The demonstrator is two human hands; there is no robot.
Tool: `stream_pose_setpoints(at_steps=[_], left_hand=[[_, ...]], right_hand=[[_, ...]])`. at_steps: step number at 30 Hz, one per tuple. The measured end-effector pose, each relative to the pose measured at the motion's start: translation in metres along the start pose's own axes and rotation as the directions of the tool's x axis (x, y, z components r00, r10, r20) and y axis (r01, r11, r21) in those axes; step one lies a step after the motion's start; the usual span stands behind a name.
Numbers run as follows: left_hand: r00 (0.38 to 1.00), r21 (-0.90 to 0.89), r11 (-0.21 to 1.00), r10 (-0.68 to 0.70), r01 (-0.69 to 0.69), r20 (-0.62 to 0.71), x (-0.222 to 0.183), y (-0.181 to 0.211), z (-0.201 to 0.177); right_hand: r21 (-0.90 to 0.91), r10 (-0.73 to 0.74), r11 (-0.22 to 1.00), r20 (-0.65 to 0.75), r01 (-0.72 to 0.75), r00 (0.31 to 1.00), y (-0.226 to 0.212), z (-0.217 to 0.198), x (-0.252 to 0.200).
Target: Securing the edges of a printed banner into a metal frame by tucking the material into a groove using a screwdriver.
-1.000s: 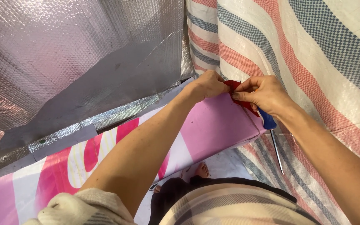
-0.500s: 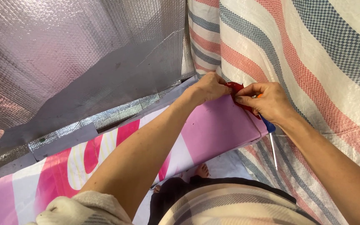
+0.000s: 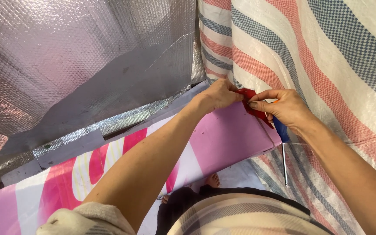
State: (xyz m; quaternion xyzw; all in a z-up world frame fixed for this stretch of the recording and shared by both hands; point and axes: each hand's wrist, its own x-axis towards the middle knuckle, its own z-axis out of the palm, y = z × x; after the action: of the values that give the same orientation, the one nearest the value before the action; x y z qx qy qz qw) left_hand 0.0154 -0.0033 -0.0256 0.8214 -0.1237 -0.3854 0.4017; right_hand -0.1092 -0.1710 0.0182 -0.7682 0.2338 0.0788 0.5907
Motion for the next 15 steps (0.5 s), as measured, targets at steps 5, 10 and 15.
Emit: stream_pose_setpoints(at_steps=[5,10,15], left_hand=[[1.0,0.002,1.0,-0.003,0.003,-0.005,-0.002,0.002,-0.002],[1.0,0.013,1.0,0.012,-0.011,-0.018,-0.009,0.007,-0.003],[0.998,0.063,0.998,0.034,-0.03,-0.06,0.009,-0.003,0.007]], right_hand=[[-0.004,0.01,1.0,0.006,-0.01,1.0,0.001,0.001,0.002],[-0.009,0.015,1.0,0.003,-0.015,1.0,0.003,0.0,0.006],[-0.043,-0.008,0.999,-0.013,0.008,1.0,0.005,0.002,0.007]])
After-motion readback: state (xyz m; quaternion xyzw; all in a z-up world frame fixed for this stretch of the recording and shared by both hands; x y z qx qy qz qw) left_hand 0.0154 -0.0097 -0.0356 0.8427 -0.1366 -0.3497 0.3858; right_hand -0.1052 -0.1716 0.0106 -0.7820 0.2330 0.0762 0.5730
